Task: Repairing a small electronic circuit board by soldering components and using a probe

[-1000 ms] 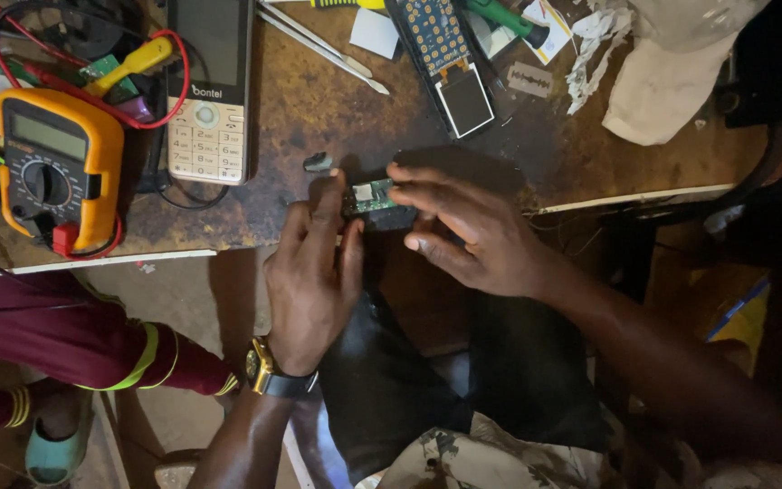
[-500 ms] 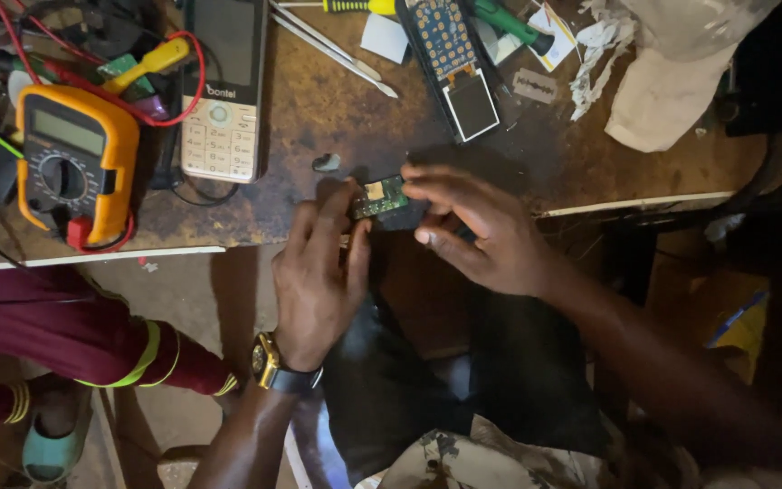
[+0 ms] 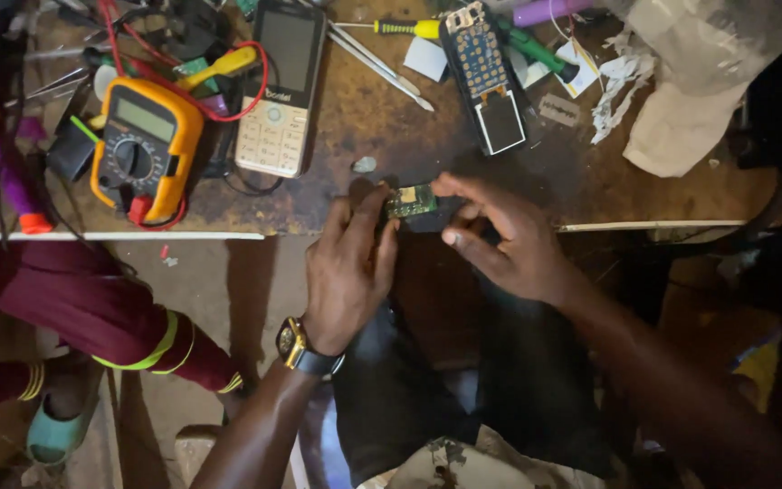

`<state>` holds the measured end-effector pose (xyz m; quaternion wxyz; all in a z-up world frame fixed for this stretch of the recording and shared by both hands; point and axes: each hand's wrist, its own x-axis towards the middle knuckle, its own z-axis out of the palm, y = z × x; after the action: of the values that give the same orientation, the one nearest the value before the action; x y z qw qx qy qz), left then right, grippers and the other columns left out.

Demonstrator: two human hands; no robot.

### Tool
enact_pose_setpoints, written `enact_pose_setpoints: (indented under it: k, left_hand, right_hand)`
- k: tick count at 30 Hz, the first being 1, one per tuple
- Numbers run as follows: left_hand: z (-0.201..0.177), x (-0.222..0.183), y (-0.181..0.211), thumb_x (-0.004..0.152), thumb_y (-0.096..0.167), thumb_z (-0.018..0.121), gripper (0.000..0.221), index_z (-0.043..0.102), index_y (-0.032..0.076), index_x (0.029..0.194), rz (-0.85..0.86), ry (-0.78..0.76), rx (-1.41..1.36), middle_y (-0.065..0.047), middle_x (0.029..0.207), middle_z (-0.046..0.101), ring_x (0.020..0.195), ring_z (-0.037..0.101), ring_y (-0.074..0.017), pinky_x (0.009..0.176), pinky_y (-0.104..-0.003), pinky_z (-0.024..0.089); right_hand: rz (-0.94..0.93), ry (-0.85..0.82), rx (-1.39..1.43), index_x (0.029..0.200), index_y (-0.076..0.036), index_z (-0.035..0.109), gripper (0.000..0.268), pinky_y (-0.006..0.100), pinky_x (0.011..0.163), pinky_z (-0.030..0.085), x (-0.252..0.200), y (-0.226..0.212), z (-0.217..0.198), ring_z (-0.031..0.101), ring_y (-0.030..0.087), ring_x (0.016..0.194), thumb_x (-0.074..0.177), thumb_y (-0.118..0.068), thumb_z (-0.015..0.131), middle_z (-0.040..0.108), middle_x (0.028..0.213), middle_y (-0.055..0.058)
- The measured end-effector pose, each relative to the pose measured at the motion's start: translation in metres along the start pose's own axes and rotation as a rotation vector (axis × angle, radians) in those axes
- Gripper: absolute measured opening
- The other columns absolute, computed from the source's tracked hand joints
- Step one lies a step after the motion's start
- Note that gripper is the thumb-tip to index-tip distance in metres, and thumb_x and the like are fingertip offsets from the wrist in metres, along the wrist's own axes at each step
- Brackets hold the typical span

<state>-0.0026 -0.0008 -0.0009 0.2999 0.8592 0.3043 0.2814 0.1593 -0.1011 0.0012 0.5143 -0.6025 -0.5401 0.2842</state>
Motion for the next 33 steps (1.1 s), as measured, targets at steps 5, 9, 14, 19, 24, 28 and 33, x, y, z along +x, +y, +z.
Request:
enact_pose_setpoints:
  k: [5,9,14,19,24,28,33]
  left_hand:
    - [-0.001,0.0,0.002,0.084,0.019,0.056,0.026,0.058,0.01,0.108,-0.016,0.0,-0.049,-0.005,0.076,0.047,0.055,0.058,-0.0294,0.047,-0.036,0.049]
    - [-0.003,0.0,0.006,0.082,0.019,0.057,0.028,0.056,0.011,0.109,-0.021,-0.008,-0.039,-0.007,0.088,0.049,0.058,0.059,-0.0326,0.048,-0.042,0.049]
    - [-0.006,0.0,0.016,0.082,0.016,0.057,0.029,0.054,0.012,0.111,-0.011,0.02,-0.1,-0.008,0.099,0.05,0.052,0.059,-0.0298,0.048,-0.041,0.05]
    - [-0.005,-0.003,0.014,0.082,0.016,0.058,0.031,0.053,0.012,0.113,0.026,0.033,-0.107,-0.008,0.11,0.05,0.054,0.061,-0.0262,0.048,-0.039,0.051]
    - [-0.011,0.002,0.025,0.08,0.01,0.059,0.029,0.054,0.004,0.108,0.059,0.017,-0.129,-0.016,0.106,0.052,0.082,0.059,-0.0421,0.064,-0.049,0.049]
    - [-0.006,-0.003,0.023,0.081,0.007,0.06,0.027,0.056,0.003,0.107,0.156,0.066,-0.149,-0.016,0.102,0.053,0.087,0.058,-0.0418,0.07,-0.046,0.049]
    - [0.005,-0.014,0.013,0.083,0.005,0.057,0.016,0.064,0.005,0.098,0.336,0.212,-0.125,-0.01,0.093,0.061,0.084,0.062,-0.0298,0.075,-0.035,0.046]
  right_hand:
    - [0.013,0.009,0.045,0.119,0.007,0.045,0.042,0.03,0.053,0.052,-0.001,-0.001,0.001,0.063,0.024,0.07,0.08,-0.005,0.056,0.056,0.104,0.022]
    - [0.02,0.048,0.103,0.122,0.006,0.041,0.044,0.029,0.055,0.052,-0.006,0.008,0.0,0.063,0.023,0.07,0.082,-0.007,0.055,0.058,0.098,0.021]
    - [-0.008,0.079,0.097,0.114,0.007,0.049,0.03,0.036,0.063,0.053,-0.008,-0.011,0.003,0.063,0.027,0.071,0.085,-0.001,0.046,0.061,0.084,0.02]
    - [-0.165,0.185,0.043,0.106,0.0,0.059,0.028,0.038,0.078,0.051,-0.021,-0.045,-0.001,0.063,0.025,0.086,0.087,-0.007,0.04,0.062,0.096,0.013]
    - [0.108,0.463,-0.327,0.092,-0.001,0.065,0.014,0.036,0.066,0.05,-0.081,-0.029,-0.034,0.062,0.028,0.072,0.082,-0.005,0.057,0.064,0.08,0.014]
    - [0.162,0.747,-0.056,0.104,0.004,0.055,0.019,0.026,0.066,0.052,-0.121,-0.01,-0.079,0.061,0.02,0.073,0.087,-0.004,0.053,0.059,0.097,0.017]
    - [0.196,0.948,-0.304,0.107,0.005,0.056,0.02,0.025,0.061,0.05,-0.142,-0.024,-0.127,0.059,0.019,0.07,0.088,0.006,0.048,0.055,0.097,0.015]
